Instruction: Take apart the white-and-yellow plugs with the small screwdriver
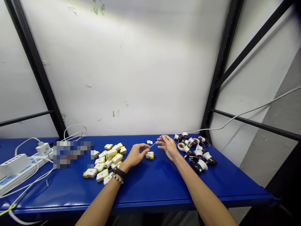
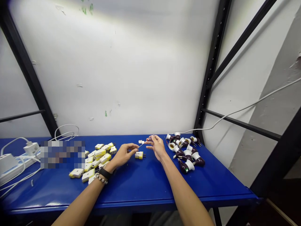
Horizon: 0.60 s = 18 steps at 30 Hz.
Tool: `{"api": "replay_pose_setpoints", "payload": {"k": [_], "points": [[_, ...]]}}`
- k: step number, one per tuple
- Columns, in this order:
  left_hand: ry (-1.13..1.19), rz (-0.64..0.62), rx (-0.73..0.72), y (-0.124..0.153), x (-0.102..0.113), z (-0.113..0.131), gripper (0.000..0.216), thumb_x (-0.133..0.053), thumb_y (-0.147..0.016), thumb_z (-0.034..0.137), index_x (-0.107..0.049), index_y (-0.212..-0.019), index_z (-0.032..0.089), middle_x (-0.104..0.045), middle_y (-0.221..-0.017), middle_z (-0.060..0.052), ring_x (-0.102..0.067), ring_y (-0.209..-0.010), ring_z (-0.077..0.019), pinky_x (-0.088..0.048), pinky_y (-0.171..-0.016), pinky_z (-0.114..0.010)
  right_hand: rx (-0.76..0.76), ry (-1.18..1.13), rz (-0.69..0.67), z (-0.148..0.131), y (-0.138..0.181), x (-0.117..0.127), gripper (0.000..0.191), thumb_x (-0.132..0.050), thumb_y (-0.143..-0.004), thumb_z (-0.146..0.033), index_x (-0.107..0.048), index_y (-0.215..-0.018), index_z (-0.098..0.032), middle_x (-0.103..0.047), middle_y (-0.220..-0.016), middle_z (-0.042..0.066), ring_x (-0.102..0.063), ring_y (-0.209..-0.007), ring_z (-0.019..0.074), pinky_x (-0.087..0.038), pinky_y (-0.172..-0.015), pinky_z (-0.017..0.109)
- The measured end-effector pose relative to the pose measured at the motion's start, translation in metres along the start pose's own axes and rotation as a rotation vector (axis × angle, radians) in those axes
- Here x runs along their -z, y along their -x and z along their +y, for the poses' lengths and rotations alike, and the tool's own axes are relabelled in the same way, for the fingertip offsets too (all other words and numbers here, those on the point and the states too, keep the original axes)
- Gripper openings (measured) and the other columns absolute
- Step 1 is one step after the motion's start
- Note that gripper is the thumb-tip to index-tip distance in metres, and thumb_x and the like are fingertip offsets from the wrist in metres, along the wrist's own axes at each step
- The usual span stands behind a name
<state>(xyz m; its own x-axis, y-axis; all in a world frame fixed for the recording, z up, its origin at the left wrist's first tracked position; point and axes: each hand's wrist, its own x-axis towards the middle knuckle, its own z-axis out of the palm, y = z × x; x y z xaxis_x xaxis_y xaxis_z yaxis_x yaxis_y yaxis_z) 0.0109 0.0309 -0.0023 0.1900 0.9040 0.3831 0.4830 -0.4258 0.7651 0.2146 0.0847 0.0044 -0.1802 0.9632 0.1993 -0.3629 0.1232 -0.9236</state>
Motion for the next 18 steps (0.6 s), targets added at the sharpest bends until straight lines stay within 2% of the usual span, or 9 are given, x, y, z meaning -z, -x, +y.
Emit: {"api": "replay_pose_setpoints", "payload": {"k": [7, 18], "points": [[0.023, 0.069, 0.021, -0.0004, 0.0004, -0.0011, 0.029, -0.062, -0.088, 0.036, -0.077, -0.103, 0.016, -0.08, -0.102, -0.009, -0.073, -0.092, -0.0244, -0.056, -0.08, -0.031, 0.024, -0.027, 0.011, -0.0026, -0.0001, 0.0024, 0.036, -0.074, -0.081, -0.055, -0.059, -0.086, -0.022, -0.07, -0.092, 0.005, -0.074, -0.082, 0.0219, -0.058, -0.059, 0.028], [-0.021, 0.108, 0.003, 0.0013, -0.0039, 0.0027, 0.025, -0.061, -0.087, 0.032, -0.078, -0.098, 0.017, -0.08, -0.095, -0.007, -0.072, -0.084, -0.0224, -0.054, -0.071, -0.029, 0.065, 0.0, 0.012, -0.0015, 0.0001, 0.002, 0.041, -0.075, -0.079, -0.059, -0.061, -0.087, -0.021, -0.07, -0.089, 0.004, -0.074, -0.077, 0.0191, -0.059, -0.056, 0.025]]}}
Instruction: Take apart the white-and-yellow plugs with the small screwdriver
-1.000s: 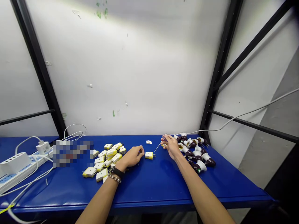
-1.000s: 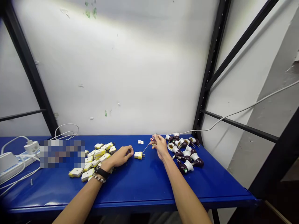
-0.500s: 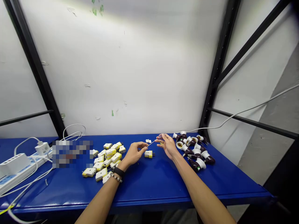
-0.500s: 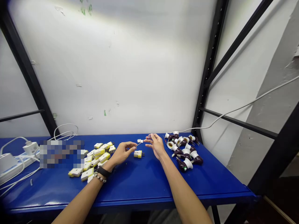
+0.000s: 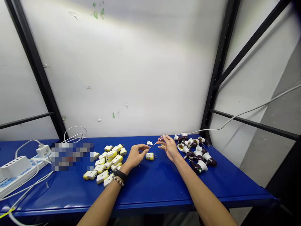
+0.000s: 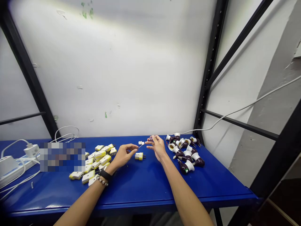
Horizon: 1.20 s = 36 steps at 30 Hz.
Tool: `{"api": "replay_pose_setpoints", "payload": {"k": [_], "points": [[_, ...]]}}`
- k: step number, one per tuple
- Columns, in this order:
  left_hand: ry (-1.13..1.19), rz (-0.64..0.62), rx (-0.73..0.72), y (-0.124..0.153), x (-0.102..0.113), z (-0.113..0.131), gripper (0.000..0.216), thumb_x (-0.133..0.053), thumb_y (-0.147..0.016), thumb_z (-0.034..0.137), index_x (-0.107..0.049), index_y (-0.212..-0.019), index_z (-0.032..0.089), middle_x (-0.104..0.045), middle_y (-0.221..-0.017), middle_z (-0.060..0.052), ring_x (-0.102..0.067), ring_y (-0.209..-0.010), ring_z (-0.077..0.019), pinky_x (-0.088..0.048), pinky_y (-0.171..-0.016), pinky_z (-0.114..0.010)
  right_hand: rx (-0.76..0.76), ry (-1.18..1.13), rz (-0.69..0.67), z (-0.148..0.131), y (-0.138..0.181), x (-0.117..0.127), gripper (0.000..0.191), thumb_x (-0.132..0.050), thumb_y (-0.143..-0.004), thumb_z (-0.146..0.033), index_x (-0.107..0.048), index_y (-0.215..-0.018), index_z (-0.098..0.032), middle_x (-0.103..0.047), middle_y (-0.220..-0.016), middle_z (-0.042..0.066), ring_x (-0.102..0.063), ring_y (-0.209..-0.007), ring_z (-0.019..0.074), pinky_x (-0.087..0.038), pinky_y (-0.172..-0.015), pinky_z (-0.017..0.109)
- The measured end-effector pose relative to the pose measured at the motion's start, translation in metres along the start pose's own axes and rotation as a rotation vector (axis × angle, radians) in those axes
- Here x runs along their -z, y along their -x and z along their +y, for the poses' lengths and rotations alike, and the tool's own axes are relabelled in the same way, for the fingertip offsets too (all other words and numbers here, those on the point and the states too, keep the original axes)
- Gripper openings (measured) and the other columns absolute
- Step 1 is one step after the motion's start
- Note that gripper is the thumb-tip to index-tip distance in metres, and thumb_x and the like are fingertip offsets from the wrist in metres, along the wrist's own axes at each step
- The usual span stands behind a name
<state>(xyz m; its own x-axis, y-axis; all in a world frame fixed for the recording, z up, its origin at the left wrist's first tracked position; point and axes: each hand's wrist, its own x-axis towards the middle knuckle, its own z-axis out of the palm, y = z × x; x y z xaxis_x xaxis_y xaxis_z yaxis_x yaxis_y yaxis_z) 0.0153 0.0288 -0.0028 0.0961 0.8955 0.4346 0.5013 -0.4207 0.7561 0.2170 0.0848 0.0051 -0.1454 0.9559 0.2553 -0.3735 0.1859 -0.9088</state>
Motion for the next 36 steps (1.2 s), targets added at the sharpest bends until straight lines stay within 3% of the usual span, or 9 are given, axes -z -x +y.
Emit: {"api": "replay_pose_setpoints", "payload": {"k": [5, 13, 23, 29, 34, 36], "points": [[-0.051, -0.06, -0.018, 0.002, -0.008, -0.002, 0.021, -0.063, -0.086, 0.029, -0.078, -0.099, 0.02, -0.08, -0.093, -0.005, -0.073, -0.083, -0.0213, -0.054, -0.071, -0.028, 0.058, 0.086, -0.001, -0.002, 0.002, -0.006, 0.044, -0.074, -0.078, -0.061, -0.061, -0.086, -0.02, -0.068, -0.084, 0.003, -0.072, -0.068, 0.0164, -0.058, -0.052, 0.024], [-0.211, -0.103, 0.004, -0.002, -0.012, -0.011, 0.019, -0.069, -0.083, 0.027, -0.078, -0.1, 0.024, -0.081, -0.094, -0.002, -0.072, -0.088, -0.0221, -0.053, -0.085, -0.03, 0.126, 0.254, -0.068, -0.004, -0.002, -0.026, 0.042, -0.075, -0.076, -0.058, -0.06, -0.081, -0.019, -0.065, -0.074, 0.001, -0.068, -0.056, 0.016, -0.057, -0.047, 0.026], [-0.245, -0.089, 0.003, -0.002, -0.008, -0.011, 0.019, -0.061, -0.09, 0.03, -0.078, -0.096, 0.024, -0.08, -0.097, -0.002, -0.072, -0.089, -0.0219, -0.051, -0.08, -0.028, 0.179, 0.431, -0.169, 0.003, -0.006, -0.045, 0.03, -0.068, -0.082, -0.049, -0.06, -0.08, -0.021, -0.065, -0.068, 0.0, -0.067, -0.053, 0.0178, -0.057, -0.046, 0.028], [-0.186, -0.082, -0.021, -0.007, -0.015, -0.012, 0.02, -0.058, -0.093, 0.029, -0.076, -0.096, 0.021, -0.08, -0.094, -0.002, -0.073, -0.085, -0.0191, -0.051, -0.078, -0.025, 0.245, 0.49, -0.093, 0.009, -0.003, -0.044, 0.032, -0.072, -0.081, -0.046, -0.052, -0.073, -0.022, -0.06, -0.059, -0.003, -0.063, -0.047, 0.0164, -0.048, -0.039, 0.024], [-0.197, -0.098, -0.031, -0.007, -0.015, -0.011, 0.021, -0.056, -0.092, 0.023, -0.076, -0.091, 0.022, -0.079, -0.088, -0.002, -0.072, -0.081, -0.0194, -0.051, -0.075, -0.026, 0.263, 0.478, -0.081, 0.009, -0.004, -0.042, 0.031, -0.067, -0.085, -0.044, -0.063, -0.103, -0.019, -0.074, -0.088, 0.005, -0.064, -0.049, 0.0141, -0.051, -0.044, 0.025], [-0.206, -0.102, -0.028, -0.007, -0.014, -0.011, 0.021, -0.056, -0.092, 0.023, -0.077, -0.092, 0.022, -0.079, -0.09, -0.003, -0.072, -0.083, -0.0206, -0.052, -0.077, -0.027, 0.265, 0.469, -0.098, 0.008, -0.005, -0.042, 0.03, -0.063, -0.087, -0.043, -0.066, -0.103, -0.018, -0.075, -0.085, 0.006, -0.064, -0.05, 0.0141, -0.054, -0.048, 0.027]]}}
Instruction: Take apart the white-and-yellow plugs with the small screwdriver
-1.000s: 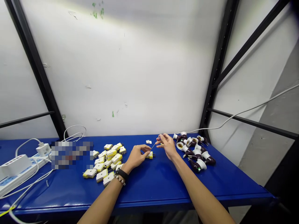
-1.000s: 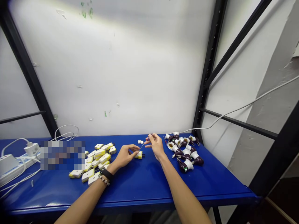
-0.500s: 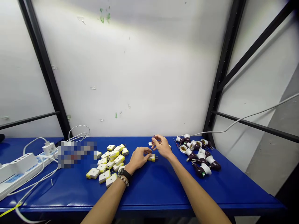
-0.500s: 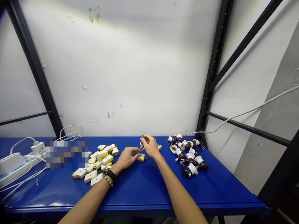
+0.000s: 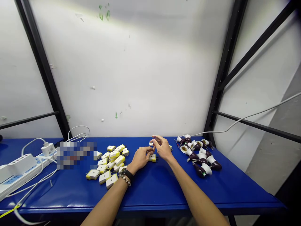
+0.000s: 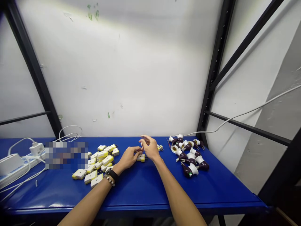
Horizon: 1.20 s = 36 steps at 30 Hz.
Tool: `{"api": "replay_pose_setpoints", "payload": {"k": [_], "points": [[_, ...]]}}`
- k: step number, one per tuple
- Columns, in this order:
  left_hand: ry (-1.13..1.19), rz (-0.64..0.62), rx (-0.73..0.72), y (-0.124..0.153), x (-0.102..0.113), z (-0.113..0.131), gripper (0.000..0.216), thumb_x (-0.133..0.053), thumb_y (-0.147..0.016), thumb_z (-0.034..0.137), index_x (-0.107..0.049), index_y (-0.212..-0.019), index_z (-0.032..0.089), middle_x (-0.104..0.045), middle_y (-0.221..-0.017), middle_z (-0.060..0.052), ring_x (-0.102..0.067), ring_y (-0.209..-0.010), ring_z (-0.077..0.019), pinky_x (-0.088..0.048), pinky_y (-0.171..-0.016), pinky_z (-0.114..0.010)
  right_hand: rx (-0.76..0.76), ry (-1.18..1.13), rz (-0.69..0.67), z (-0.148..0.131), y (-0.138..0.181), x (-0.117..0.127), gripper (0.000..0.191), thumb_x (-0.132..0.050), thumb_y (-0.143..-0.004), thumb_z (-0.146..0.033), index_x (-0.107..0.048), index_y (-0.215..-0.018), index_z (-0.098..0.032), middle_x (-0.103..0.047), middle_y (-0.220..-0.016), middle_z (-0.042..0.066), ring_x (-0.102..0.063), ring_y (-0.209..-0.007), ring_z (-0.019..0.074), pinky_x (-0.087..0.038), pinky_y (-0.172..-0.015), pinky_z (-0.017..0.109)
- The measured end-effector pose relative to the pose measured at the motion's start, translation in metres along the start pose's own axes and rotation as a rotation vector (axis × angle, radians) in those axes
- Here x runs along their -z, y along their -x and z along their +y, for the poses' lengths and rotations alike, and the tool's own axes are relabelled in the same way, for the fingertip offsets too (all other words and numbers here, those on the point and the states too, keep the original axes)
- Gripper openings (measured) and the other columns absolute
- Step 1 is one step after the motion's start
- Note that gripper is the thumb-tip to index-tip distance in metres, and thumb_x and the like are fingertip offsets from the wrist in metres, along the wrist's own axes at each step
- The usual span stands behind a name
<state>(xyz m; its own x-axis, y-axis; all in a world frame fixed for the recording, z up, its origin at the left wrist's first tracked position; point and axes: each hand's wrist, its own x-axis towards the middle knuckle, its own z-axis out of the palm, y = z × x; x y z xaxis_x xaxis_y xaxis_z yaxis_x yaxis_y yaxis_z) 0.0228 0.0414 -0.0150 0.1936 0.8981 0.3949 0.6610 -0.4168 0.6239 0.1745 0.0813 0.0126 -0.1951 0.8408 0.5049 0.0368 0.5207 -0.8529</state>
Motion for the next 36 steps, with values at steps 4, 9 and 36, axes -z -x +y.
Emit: {"api": "replay_pose_setpoints", "payload": {"k": [4, 9, 36], "points": [[0.006, -0.001, 0.009, -0.0003, -0.001, -0.0015, 0.02, -0.059, -0.091, 0.028, -0.076, -0.099, 0.021, -0.08, -0.095, -0.004, -0.073, -0.083, -0.0204, -0.053, -0.076, -0.026, 0.027, 0.01, 0.029, -0.0002, 0.0007, -0.0028, 0.023, -0.071, -0.08, -0.041, -0.068, -0.084, -0.018, -0.072, -0.071, 0.004, -0.065, -0.058, 0.0178, -0.054, -0.05, 0.027], [-0.012, 0.006, 0.018, -0.0011, -0.0006, -0.0036, 0.019, -0.06, -0.091, 0.03, -0.076, -0.089, 0.021, -0.08, -0.089, -0.003, -0.073, -0.081, -0.0199, -0.052, -0.076, -0.026, 0.051, 0.034, 0.047, -0.0008, 0.0037, -0.0068, 0.025, -0.073, -0.08, -0.041, -0.071, -0.09, -0.018, -0.073, -0.073, 0.004, -0.065, -0.058, 0.0177, -0.053, -0.049, 0.027], [-0.157, -0.078, -0.025, 0.0012, 0.0064, 0.0006, 0.026, -0.053, -0.093, 0.024, -0.079, -0.096, 0.025, -0.081, -0.099, -0.005, -0.073, -0.09, -0.0238, -0.049, -0.079, -0.027, 0.081, 0.139, 0.041, -0.0066, 0.0074, -0.007, 0.028, -0.062, -0.089, -0.044, -0.075, -0.081, -0.02, -0.079, -0.078, 0.007, -0.074, -0.071, 0.0252, -0.058, -0.064, 0.033]]}}
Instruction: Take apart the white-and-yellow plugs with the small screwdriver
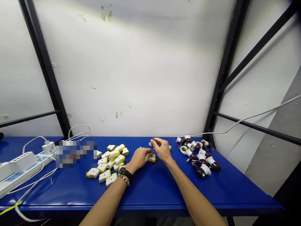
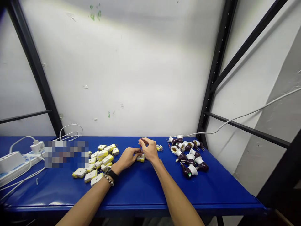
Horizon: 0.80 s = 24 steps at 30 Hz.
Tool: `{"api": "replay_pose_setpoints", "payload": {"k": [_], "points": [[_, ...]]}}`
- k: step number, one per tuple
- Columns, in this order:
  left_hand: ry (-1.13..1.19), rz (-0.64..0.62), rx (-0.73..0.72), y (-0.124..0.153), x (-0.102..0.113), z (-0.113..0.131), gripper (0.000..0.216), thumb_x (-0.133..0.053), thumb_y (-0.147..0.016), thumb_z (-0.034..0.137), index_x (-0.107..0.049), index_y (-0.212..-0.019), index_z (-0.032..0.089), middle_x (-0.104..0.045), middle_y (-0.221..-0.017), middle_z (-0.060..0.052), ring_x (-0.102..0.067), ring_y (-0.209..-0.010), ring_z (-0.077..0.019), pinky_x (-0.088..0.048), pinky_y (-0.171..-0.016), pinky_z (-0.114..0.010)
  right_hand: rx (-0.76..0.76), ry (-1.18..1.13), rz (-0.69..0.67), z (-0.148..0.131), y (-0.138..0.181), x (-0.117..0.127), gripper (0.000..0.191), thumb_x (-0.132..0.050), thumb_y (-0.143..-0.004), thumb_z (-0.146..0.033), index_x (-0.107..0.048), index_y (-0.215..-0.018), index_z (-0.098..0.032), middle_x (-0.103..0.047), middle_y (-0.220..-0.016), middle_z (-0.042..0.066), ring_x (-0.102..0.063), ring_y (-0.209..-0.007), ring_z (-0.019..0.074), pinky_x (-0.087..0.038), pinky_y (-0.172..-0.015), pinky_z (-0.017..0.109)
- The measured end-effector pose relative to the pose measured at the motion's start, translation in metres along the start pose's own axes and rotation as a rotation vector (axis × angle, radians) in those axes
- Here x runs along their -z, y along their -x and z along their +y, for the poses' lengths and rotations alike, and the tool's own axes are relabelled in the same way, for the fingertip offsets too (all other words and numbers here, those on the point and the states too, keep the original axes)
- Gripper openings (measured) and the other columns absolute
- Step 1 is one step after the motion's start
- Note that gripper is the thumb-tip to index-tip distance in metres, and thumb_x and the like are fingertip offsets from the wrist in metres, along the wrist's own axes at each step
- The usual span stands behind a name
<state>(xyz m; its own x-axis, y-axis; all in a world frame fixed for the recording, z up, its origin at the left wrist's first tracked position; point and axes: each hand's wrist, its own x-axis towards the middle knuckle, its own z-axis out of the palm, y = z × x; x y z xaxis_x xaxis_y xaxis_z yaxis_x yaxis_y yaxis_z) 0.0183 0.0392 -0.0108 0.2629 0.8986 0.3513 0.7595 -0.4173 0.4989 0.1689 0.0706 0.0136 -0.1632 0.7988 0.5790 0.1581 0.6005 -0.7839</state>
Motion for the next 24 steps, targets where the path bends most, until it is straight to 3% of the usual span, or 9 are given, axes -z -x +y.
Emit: {"api": "replay_pose_setpoints", "payload": {"k": [4, 8, 11, 13, 15, 20, 24], "points": [[-0.002, -0.005, 0.002, 0.0, -0.001, -0.001, 0.026, -0.053, -0.094, 0.024, -0.079, -0.098, 0.025, -0.081, -0.099, -0.005, -0.073, -0.092, -0.024, -0.05, -0.081, -0.027, 0.002, 0.002, 0.035, 0.0, 0.001, -0.004, 0.024, -0.066, -0.086, -0.043, -0.074, -0.081, -0.021, -0.079, -0.078, 0.007, -0.075, -0.074, 0.0259, -0.058, -0.068, 0.034], [-0.021, -0.016, -0.006, 0.003, 0.001, -0.003, 0.026, -0.056, -0.094, 0.031, -0.077, -0.108, 0.024, -0.079, -0.107, -0.005, -0.071, -0.1, -0.0242, -0.051, -0.088, -0.029, -0.021, 0.017, 0.099, 0.003, -0.003, 0.002, 0.036, -0.057, -0.091, -0.052, -0.07, -0.084, -0.019, -0.077, -0.078, 0.007, -0.072, -0.068, 0.023, -0.058, -0.063, 0.032], [-0.054, -0.031, -0.013, 0.007, 0.003, -0.004, 0.035, -0.069, -0.086, 0.035, -0.073, -0.119, 0.026, -0.076, -0.116, -0.005, -0.068, -0.108, -0.0261, -0.049, -0.095, -0.032, -0.067, 0.101, 0.221, 0.009, -0.011, 0.019, 0.05, -0.038, -0.099, -0.058, -0.065, -0.094, -0.017, -0.073, -0.08, 0.008, -0.069, -0.068, 0.0211, -0.056, -0.062, 0.031], [-0.084, -0.051, -0.016, 0.008, 0.006, -0.003, 0.037, -0.075, -0.08, 0.032, -0.074, -0.116, 0.028, -0.076, -0.115, -0.004, -0.068, -0.108, -0.0272, -0.049, -0.096, -0.033, -0.102, 0.2, 0.29, 0.016, -0.016, 0.035, 0.054, -0.028, -0.101, -0.058, -0.063, -0.102, -0.017, -0.07, -0.08, 0.008, -0.067, -0.07, 0.0213, -0.054, -0.065, 0.031], [-0.117, -0.053, -0.01, 0.01, 0.014, 0.0, 0.029, -0.075, -0.079, 0.03, -0.077, -0.108, 0.029, -0.077, -0.111, -0.003, -0.068, -0.106, -0.0274, -0.049, -0.095, -0.033, -0.137, 0.326, 0.312, 0.024, -0.018, 0.051, 0.05, -0.031, -0.101, -0.055, -0.064, -0.105, -0.018, -0.07, -0.087, 0.009, -0.067, -0.079, 0.0233, -0.053, -0.073, 0.033], [-0.221, 0.088, 0.109, 0.023, 0.066, -0.006, 0.027, -0.063, -0.087, 0.037, -0.074, -0.109, 0.025, -0.075, -0.115, -0.007, -0.066, -0.109, -0.0286, -0.047, -0.096, -0.036, -0.283, 0.619, 0.193, 0.044, -0.014, 0.071, 0.028, -0.056, -0.091, -0.042, -0.071, -0.099, -0.02, -0.068, -0.107, 0.012, -0.065, -0.102, 0.0291, -0.048, -0.084, 0.036], [-0.427, 0.171, 0.358, 0.049, 0.121, -0.035, 0.036, -0.055, -0.089, 0.046, -0.069, -0.116, 0.026, -0.076, -0.112, -0.007, -0.068, -0.105, -0.0305, -0.051, -0.086, -0.036, -0.402, 0.744, 0.06, 0.055, -0.011, 0.07, 0.036, -0.068, -0.082, -0.043, -0.072, -0.107, -0.018, -0.066, -0.118, 0.016, -0.066, -0.107, 0.0328, -0.048, -0.085, 0.037]]}}
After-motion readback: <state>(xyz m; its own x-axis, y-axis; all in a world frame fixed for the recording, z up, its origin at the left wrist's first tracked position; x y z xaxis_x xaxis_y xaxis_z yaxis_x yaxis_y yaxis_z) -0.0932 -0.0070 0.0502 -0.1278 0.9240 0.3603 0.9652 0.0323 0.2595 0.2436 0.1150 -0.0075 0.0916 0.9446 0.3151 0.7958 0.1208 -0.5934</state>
